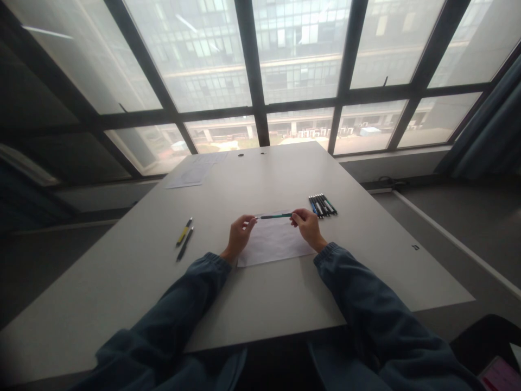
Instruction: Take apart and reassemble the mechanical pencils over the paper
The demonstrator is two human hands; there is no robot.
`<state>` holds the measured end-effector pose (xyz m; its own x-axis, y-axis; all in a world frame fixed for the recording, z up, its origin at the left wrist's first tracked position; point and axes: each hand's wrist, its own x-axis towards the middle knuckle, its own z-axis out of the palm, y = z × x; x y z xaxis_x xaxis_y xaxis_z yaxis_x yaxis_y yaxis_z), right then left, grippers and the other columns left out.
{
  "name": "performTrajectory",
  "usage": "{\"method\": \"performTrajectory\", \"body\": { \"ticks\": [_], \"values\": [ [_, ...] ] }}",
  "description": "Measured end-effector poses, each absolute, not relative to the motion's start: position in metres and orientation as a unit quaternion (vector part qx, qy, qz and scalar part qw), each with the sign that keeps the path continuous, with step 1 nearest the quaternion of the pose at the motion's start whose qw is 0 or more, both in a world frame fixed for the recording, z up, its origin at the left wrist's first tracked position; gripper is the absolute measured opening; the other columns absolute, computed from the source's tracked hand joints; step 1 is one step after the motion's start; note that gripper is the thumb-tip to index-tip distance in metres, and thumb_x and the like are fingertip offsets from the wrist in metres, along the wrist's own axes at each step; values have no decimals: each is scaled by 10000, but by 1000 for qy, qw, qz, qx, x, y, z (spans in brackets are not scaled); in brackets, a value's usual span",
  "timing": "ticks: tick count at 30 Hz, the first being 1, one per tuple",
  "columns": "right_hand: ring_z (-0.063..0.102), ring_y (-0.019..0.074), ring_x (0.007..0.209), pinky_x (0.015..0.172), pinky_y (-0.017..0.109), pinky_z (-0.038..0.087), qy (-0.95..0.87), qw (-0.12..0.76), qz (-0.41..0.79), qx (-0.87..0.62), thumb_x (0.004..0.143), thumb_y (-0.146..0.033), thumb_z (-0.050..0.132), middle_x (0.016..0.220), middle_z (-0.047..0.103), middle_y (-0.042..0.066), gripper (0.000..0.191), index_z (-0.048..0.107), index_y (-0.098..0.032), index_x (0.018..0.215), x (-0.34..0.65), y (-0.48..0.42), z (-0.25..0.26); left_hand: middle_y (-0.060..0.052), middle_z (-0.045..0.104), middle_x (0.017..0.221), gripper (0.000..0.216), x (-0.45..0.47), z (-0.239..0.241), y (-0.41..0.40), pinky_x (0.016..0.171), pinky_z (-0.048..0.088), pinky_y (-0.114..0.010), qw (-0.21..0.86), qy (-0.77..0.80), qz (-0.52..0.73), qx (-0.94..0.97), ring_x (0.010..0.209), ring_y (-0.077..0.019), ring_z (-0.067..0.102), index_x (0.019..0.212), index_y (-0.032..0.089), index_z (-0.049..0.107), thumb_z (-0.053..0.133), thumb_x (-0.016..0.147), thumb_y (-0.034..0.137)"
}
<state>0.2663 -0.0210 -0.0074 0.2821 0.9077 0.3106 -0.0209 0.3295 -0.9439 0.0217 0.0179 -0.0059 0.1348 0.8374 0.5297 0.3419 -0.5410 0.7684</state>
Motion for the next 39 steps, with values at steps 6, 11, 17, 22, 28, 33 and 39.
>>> {"method": "performTrajectory", "body": {
  "ticks": [6, 11, 17, 22, 28, 33, 39],
  "values": [
    [614, 149, 563, 520, 275, 498, -464, 657, 367, -468, 726, -486, 740, 683, 686, 38, 354, 641, -166, 842, 268, -19, -11, -53, 712, 854, 282, 21, -9, 21, 646, 514, -251, 270, 414, 521, 696, 778, -161, 664, 904, 185, 677, 590, 887, 454],
    [593, 140, 551, 512, 267, 484, -435, 670, 371, -473, 736, -457, 723, 681, 669, 29, 318, 637, -169, 841, 272, -17, -13, -51, 710, 844, 285, 21, -11, 23, 610, 508, -238, 301, 415, 531, 674, 758, -155, 662, 912, 183, 661, 577, 890, 455],
    [580, 135, 559, 505, 254, 467, -410, 683, 368, -479, 741, -402, 704, 674, 655, 24, 268, 642, -163, 844, 275, -17, -10, -53, 706, 855, 279, 21, -10, 23, 609, 509, -240, 310, 412, 533, 671, 753, -153, 664, 937, 179, 636, 574, 895, 447],
    [564, 125, 561, 490, 238, 448, -386, 698, 364, -480, 744, -374, 680, 678, 636, 13, 232, 638, -170, 846, 280, -15, -12, -50, 704, 842, 294, 21, -11, 23, 606, 503, -241, 318, 417, 541, 658, 737, -151, 664, 944, 180, 612, 564, 893, 465],
    [544, 112, 549, 477, 225, 434, -355, 720, 356, -479, 740, -348, 661, 659, 602, -9, 211, 626, -176, 857, 285, -10, -16, -48, 687, 834, 289, 21, -12, 24, 587, 485, -230, 333, 409, 549, 649, 717, -142, 637, 946, 177, 585, 550, 905, 461],
    [547, 108, 555, 487, 222, 442, -335, 724, 365, -479, 725, -349, 664, 654, 602, -13, 223, 623, -178, 861, 287, -8, -18, -43, 674, 824, 276, 21, -13, 25, 568, 468, -220, 341, 396, 565, 638, 693, -130, 611, 947, 174, 569, 546, 914, 446],
    [551, 105, 565, 499, 216, 453, -310, 734, 368, -480, 712, -338, 670, 659, 598, -13, 216, 626, -185, 857, 289, -9, -17, -38, 661, 816, 272, 20, -12, 25, 555, 454, -216, 339, 395, 575, 631, 679, -126, 594, 919, 173, 557, 523, 928, 443]
  ]
}}
